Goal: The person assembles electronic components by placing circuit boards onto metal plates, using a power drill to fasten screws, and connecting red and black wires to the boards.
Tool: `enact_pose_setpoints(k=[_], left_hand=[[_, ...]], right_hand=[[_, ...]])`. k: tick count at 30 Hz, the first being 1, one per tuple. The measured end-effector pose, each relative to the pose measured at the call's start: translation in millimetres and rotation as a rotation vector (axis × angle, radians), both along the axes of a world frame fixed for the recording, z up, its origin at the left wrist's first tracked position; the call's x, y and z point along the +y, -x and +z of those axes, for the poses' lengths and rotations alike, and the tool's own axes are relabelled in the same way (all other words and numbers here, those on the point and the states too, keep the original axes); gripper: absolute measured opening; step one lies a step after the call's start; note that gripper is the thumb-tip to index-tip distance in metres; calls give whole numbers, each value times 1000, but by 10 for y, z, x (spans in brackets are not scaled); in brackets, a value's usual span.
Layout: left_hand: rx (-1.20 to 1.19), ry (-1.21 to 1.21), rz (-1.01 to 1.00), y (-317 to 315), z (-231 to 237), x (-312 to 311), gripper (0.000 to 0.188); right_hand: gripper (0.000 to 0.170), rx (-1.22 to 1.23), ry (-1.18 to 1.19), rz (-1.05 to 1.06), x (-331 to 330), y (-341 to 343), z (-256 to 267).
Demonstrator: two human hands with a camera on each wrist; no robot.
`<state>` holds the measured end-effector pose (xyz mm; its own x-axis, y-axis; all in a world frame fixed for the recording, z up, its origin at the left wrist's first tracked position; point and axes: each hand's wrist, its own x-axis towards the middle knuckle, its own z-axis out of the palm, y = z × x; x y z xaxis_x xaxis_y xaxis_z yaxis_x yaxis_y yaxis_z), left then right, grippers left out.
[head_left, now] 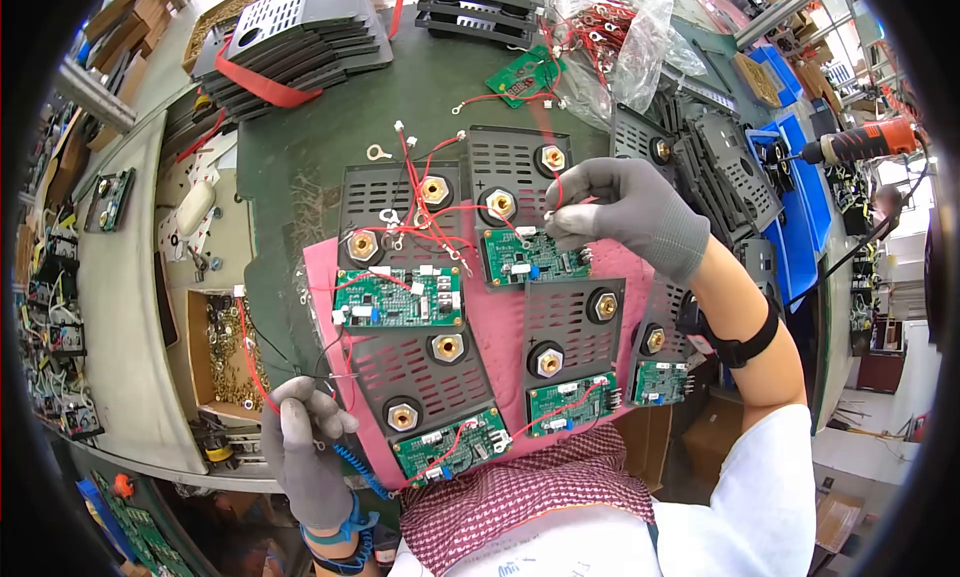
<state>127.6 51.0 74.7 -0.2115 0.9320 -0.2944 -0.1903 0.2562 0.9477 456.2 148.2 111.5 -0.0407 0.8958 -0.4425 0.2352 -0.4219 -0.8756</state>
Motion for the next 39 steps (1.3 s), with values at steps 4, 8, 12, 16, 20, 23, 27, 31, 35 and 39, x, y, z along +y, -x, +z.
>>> enact_pose_setpoints(k=[4, 8, 12, 16, 20, 23, 27, 31, 35, 39], left_hand=[[25, 14, -35, -6, -122, 62, 30], [-13, 55, -30, 0, -182, 92, 29], [-44, 67, -31, 37, -235, 81, 28], [-32, 66, -38, 60, -275, 78, 28], [-37, 72, -39, 71, -259, 80, 28], [-54, 85, -25, 81, -278, 77, 29], [-34, 74, -27, 75, -291, 91, 30], [-31, 53, -37, 55, -279, 110, 31], [-34, 60, -48, 74, -280, 92, 31], [-25, 53, -43, 80, -306, 85, 31]], right_hand=[[15, -138, -59, 54, 60, 56, -184], [14, -205, -124, 92, 47, 88, -318], [14, -286, -118, 96, 30, 42, -304], [13, -208, -128, 59, 31, 102, -331], [13, -188, -184, 43, 32, 109, -293], [12, -277, -198, 29, 19, -60, -182], [11, -227, -124, 30, -45, -209, -258], [10, -264, -82, 29, -73, -173, -312], [11, -268, -99, 37, -90, -225, -317], [10, -299, -96, 46, -86, -209, -308]])
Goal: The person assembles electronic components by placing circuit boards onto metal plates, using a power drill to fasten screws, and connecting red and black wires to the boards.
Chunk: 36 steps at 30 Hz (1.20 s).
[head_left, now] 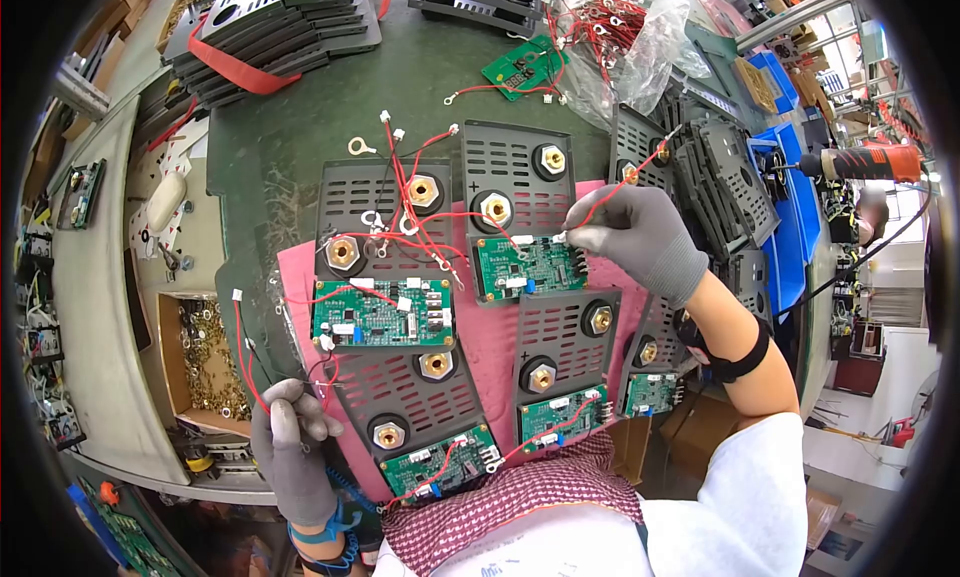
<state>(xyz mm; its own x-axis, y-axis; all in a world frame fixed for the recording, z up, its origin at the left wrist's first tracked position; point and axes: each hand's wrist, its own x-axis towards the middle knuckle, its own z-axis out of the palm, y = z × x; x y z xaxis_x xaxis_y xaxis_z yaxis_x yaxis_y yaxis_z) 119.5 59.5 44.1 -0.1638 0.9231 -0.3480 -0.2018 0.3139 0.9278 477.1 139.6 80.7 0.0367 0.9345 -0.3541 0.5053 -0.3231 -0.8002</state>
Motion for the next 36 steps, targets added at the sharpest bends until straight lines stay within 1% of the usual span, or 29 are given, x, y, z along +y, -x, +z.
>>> enact_pose_setpoints(k=[2, 5, 7, 11, 13, 17, 19, 20, 21, 23, 25, 27, 28, 29, 30, 32, 33, 35, 36], left_hand=[[1, 0, 4, -2, -8, 4, 30], [-2, -7, 0, 9, -10, 1, 30], [-12, 9, -2, 20, -21, 5, 30], [-6, 23, 14, -3, -4, 6, 30], [-9, 13, 12, -3, 5, 12, 30], [-23, 34, 20, -2, -1, 13, 31], [-25, 46, 15, 13, 14, 7, 31], [-31, 64, -5, 24, 17, 10, 31], [-47, 70, -12, 41, 18, 8, 31], [-63, 65, -14, 61, 12, 4, 31], [-87, 53, -30, 84, -27, -8, 31], [-72, 47, -26, 66, -19, -8, 31], [-61, 48, -30, 67, -22, -4, 32], [-67, 34, -35, 88, -47, -16, 31], [-70, 29, -31, 102, -56, -17, 31], [-99, 46, -43, 118, -65, -26, 30], [-119, 49, -46, 131, -54, -30, 30], [-138, 47, -37, 153, -60, -34, 30], [-155, 46, -36, 150, -70, -30, 29]], right_hand=[[10, -4, 8, -16, -1, 9, -2], [10, 52, 16, -16, -4, 28, -25], [10, -22, -48, 12, -6, 42, -27], [12, -50, -8, 55, 25, 40, -2], [14, -228, -161, 234, 22, 56, -17], [14, -227, -147, 241, 19, 88, 39], [11, -348, -207, 256, -32, 128, 64], [11, -348, -216, 271, -68, 218, 188], [10, -732, -112, 320, -123, 346, 434], [9, -1115, -6, 365, -179, 591, 807], [17, -1087, 18, 490, -163, 865, 999], [14, -630, -266, 639, -41, 1098, 833], [18, -618, -303, 675, 33, 1215, 654], [20, -637, -289, 687, 92, 1316, 505], [20, -641, -294, 690, 161, 1399, 424], [21, -714, -193, 681, 286, 1510, 317], [21, -718, -196, 686, 317, 1508, 277], [22, -559, -187, 679, 375, 1473, 220], [22, -575, -187, 676, 410, 1446, 183]])
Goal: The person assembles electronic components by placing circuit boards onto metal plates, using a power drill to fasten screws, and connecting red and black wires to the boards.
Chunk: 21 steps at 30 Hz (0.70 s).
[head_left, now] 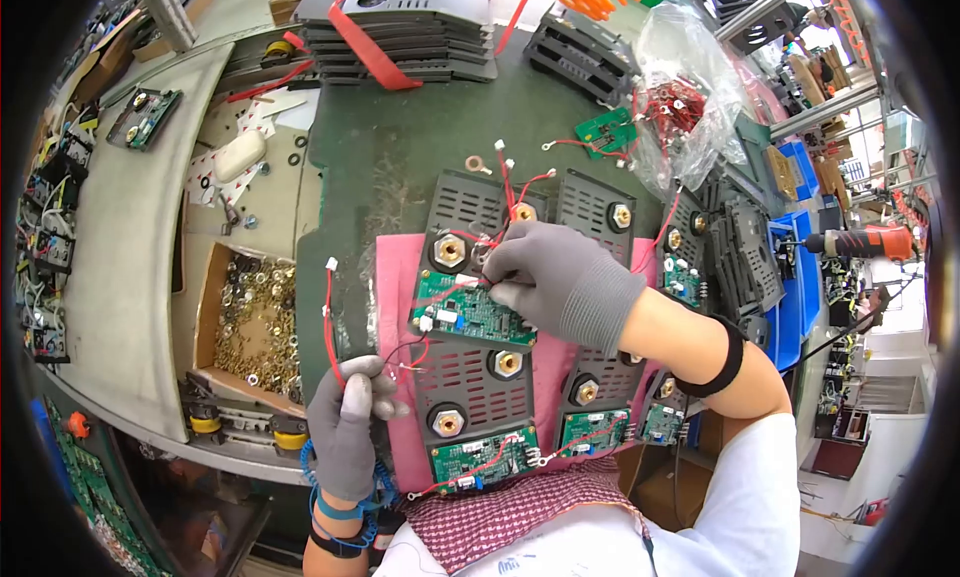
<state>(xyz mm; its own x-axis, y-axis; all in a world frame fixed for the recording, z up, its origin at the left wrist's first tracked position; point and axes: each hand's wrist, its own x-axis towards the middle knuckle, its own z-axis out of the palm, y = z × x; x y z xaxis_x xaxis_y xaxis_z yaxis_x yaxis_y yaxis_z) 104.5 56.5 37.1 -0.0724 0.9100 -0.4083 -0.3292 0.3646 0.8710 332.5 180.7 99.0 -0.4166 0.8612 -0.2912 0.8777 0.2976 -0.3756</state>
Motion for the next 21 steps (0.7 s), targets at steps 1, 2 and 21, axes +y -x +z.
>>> enact_pose_setpoints(k=[1, 2, 21], left_hand=[[26, 26, 17, -11, 32, 11, 28], [43, 48, 26, -28, 83, 21, 28], [57, 69, -2, -77, 111, 80, 29]], right_hand=[[22, 114, 50, 29, 38, -47, -25], [22, 219, 95, 51, 65, -109, 6], [17, 398, 298, -151, 81, -317, -40]])
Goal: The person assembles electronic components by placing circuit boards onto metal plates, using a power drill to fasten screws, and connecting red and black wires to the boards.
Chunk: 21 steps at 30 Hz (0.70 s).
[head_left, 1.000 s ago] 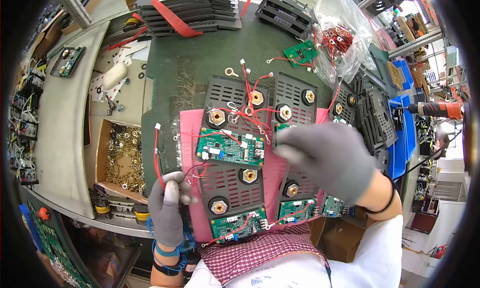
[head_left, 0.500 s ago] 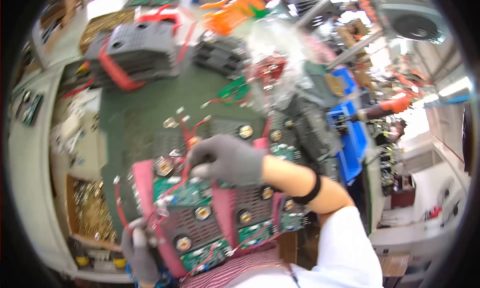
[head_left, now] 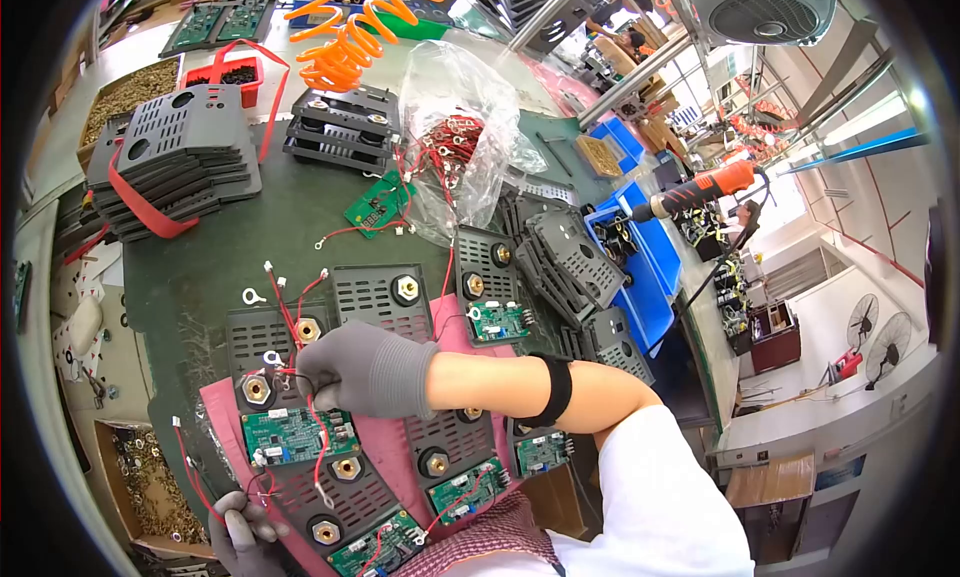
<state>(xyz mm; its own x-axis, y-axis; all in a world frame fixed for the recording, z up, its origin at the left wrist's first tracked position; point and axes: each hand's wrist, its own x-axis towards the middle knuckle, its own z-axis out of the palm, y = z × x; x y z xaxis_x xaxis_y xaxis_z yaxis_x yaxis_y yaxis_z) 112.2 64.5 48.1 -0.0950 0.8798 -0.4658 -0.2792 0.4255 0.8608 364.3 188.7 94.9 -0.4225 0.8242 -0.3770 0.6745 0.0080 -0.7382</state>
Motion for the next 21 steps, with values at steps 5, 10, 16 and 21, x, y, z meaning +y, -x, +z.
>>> enact_pose_setpoints(k=[5, 10, 16, 21], left_hand=[[19, 12, 131, -37, -195, 1, 28], [-2, -27, 72, -12, -84, 8, 29], [-83, -51, 46, 26, -114, 1, 30], [-83, -55, 35, 9, -94, 19, 30]], right_hand=[[17, -20, -52, -46, 5, -34, 1], [16, 180, 338, -216, 11, -49, -32], [13, 44, 192, -99, 17, 8, -2], [14, -218, -328, 182, -67, 90, -12]])
